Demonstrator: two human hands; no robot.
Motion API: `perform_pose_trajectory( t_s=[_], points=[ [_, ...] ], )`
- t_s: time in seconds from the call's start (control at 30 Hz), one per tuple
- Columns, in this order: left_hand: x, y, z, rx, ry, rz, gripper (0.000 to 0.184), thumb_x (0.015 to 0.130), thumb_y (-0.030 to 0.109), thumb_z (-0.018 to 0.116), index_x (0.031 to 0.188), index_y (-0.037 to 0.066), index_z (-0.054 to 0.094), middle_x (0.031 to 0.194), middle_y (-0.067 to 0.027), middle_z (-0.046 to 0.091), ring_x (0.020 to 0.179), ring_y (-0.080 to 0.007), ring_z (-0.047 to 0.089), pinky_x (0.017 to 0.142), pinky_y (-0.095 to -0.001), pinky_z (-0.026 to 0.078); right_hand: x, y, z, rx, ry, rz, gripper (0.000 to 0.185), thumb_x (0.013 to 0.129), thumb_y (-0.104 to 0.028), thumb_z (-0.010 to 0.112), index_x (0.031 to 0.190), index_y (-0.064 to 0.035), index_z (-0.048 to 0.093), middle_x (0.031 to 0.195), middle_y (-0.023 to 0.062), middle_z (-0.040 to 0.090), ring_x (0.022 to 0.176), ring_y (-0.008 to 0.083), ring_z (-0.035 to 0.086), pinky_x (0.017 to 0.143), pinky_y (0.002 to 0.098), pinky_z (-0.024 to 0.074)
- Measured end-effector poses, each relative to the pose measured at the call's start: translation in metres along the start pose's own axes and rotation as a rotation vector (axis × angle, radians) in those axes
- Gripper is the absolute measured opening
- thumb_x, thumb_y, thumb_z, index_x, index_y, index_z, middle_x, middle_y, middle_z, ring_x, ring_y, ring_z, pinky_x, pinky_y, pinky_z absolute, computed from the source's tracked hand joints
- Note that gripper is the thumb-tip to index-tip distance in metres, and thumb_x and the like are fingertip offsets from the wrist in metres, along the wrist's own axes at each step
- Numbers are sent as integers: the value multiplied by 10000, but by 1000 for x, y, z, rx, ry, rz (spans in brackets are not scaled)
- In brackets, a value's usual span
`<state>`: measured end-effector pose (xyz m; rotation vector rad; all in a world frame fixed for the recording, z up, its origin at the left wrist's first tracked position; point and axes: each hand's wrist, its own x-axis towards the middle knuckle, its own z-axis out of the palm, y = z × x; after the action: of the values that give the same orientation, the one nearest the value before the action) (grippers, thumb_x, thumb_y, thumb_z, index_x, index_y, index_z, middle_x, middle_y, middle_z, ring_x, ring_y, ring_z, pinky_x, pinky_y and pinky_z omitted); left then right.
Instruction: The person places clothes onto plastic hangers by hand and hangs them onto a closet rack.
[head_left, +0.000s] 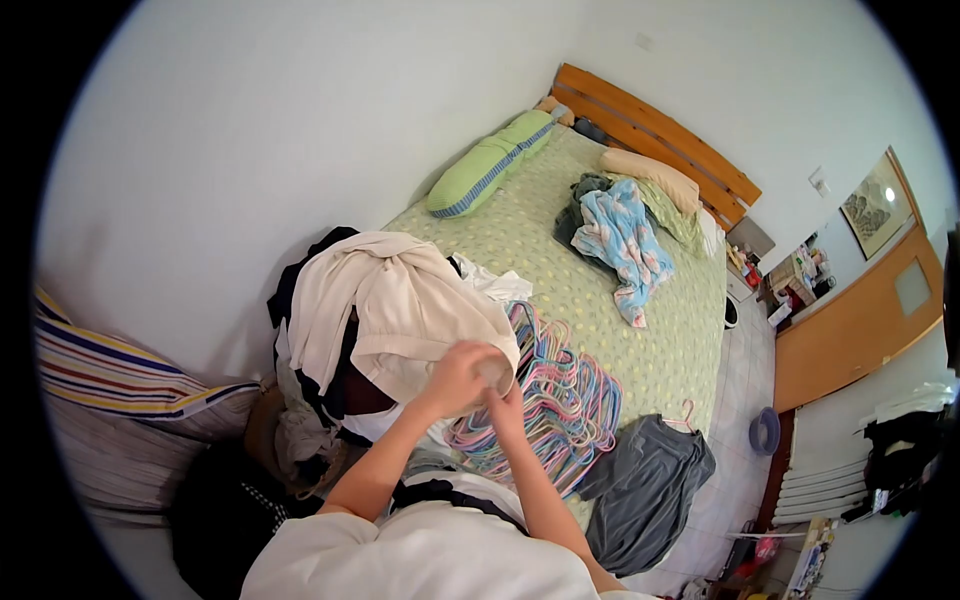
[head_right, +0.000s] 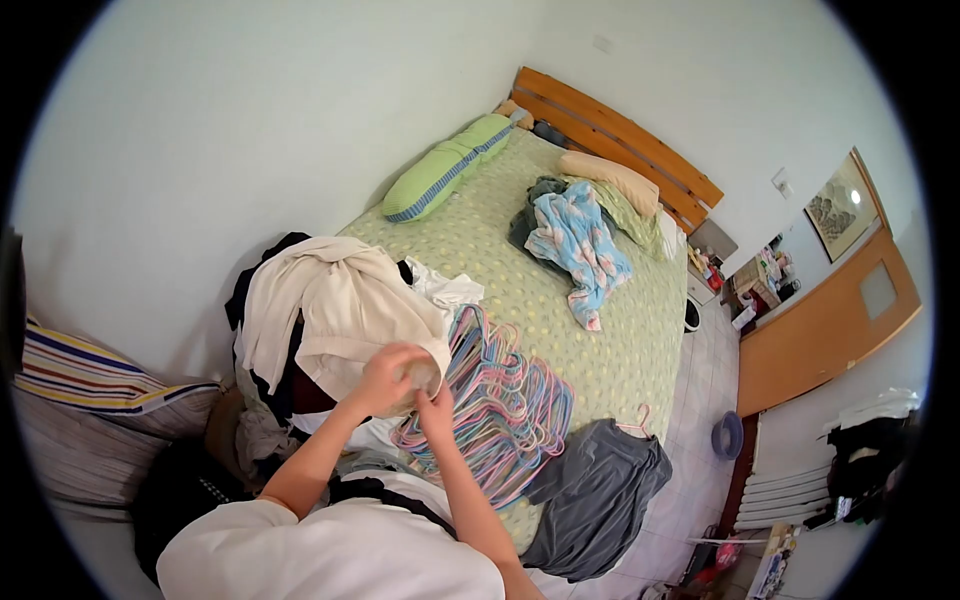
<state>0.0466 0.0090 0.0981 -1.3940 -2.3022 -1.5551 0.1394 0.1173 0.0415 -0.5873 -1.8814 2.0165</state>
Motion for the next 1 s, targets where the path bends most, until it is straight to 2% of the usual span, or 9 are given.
perform_pose_trajectory(
  t_s=[0.13, 0.27, 0.37, 0.47, 0.57, 0.67, 0.8, 0.93, 1.0],
  points=[
    [-10, -26, -13, 494, 20, -166, 694, 624, -1, 637, 1282, 140, 469, 1260, -124, 460, 1120, -351, 465, 927, -439, 390, 4, -32, -15, 106, 159, -20, 403, 804, -23, 472, 1201, 39, 508, 1096, 102, 597, 1006, 168, 545, 898, 276, 412],
    [-14, -62, -28, 498, 125, -269, 773, 664, 46, 689, 1369, 160, 395, 1166, -144, 533, 1064, -364, 505, 894, -436, 410, 13, -55, -32, 90, 342, -50, 352, 828, -57, 542, 1168, 36, 543, 1092, 92, 601, 1022, 157, 540, 909, 283, 403],
    [0, -83, -64, 517, 149, -375, 614, 718, 71, 661, 1302, 121, 479, 1116, -172, 594, 983, -360, 566, 829, -425, 453, 17, -76, -54, 145, 376, -59, 292, 819, -54, 566, 1104, 7, 590, 990, 57, 627, 916, 120, 561, 814, 252, 428],
    [26, -88, -100, 278, 147, -499, 279, 801, 63, 541, 1067, 74, 624, 931, -203, 640, 800, -338, 624, 681, -389, 475, 20, -103, -74, 94, 359, -154, 250, 802, -34, 581, 1049, -19, 617, 919, 22, 636, 835, 83, 551, 742, 225, 426],
    [66, -66, -119, 213, 255, -288, 233, 801, 36, 517, 1019, 53, 601, 836, -186, 621, 702, -296, 609, 628, -350, 453, 36, -118, -99, -67, 372, -227, 235, 786, -8, 581, 1014, -34, 631, 901, 18, 637, 807, 88, 553, 712, 225, 426],
    [116, -11, -139, 131, 371, -247, 173, 799, 13, 484, 944, 27, 576, 775, -139, 593, 634, -232, 547, 606, -316, 429, 51, -145, -120, -390, 454, -412, 235, 791, 9, 571, 1010, -46, 636, 896, 42, 639, 789, 134, 578, 697, 239, 435],
    [164, 34, -157, -36, 452, -30, 200, 789, -14, 430, 913, 42, 577, 784, -84, 587, 678, -192, 515, 644, -284, 415, 64, -180, -146, -615, 614, -662, 226, 829, 9, 552, 1030, -56, 632, 902, 94, 636, 791, 194, 601, 691, 276, 453],
    [195, 38, -157, -65, 441, 28, 258, 763, -36, 421, 917, 50, 609, 774, -82, 582, 699, -173, 525, 662, -274, 420, 73, -204, -156, -563, 561, -531, 187, 879, -57, 523, 1037, -44, 621, 914, 69, 642, 880, 165, 588, 757, 296, 459],
    [206, 27, -148, -66, 391, 2, 289, 746, -50, 416, 921, 49, 623, 758, -81, 586, 691, -169, 533, 653, -277, 425, 89, -196, -158, -512, 484, -505, 166, 891, -100, 522, 1024, -42, 604, 911, 124, 637, 868, 211, 603, 748, 313, 462]
  ],
)
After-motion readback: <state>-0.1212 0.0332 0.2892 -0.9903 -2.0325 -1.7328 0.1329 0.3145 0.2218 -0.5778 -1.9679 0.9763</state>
